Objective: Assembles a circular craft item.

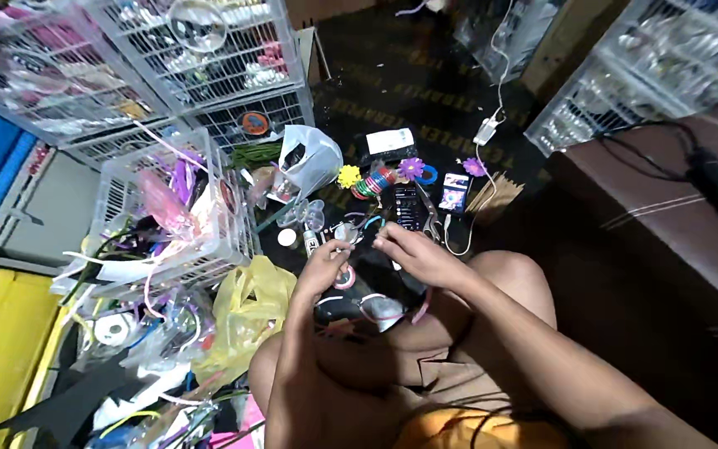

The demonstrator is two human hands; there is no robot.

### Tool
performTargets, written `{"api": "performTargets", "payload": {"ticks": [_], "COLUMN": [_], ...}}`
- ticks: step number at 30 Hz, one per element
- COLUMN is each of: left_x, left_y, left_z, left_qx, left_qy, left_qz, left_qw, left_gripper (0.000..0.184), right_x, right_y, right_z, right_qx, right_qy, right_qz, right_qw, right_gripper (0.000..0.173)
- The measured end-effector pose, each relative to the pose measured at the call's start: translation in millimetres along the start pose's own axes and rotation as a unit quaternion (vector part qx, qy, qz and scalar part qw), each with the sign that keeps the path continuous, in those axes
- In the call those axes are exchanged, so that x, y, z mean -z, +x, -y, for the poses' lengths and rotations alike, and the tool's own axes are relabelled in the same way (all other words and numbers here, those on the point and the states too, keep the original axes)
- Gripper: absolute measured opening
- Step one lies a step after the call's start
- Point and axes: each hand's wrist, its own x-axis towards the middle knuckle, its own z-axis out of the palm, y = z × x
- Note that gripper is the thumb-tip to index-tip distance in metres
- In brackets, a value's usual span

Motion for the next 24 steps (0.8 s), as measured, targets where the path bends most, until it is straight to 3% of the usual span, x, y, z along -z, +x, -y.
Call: {"api": "performTargets", "payload": {"ticks": [3, 5, 14, 24], "left_x": [4.1, 6.7, 4.9, -17.0], "left_y": [1.4, -1.2, -3.3, -18.0], "left_z": [1.4, 3.6, 15.9, 3.3], "left_qx": [0.000, -0.012, -0.045, -0.097], "left_qy": [0.002, -0.028, -0.055, -0.017], "left_qz": [0.021, 0.054, 0.126, 0.086], "left_qw": [1.000, 0.998, 0.990, 0.992], "left_gripper": [0.018, 0.019, 0.021, 0.014], "right_x": [3.1, 8.3, 15.1, 12.4], "right_y": [29.1, 38.6, 32.5, 25.3], "right_z": [-8.7, -18.8, -23.5, -14.4], "right_qx": [0.173, 0.215, 0.252, 0.277], "right_qy": [-0.108, -0.155, -0.252, -0.217], "right_qz": [-0.007, 0.008, 0.064, 0.105], "right_qw": [0.979, 0.964, 0.932, 0.930], "right_gripper": [0.021, 0.018, 0.011, 0.015]}}
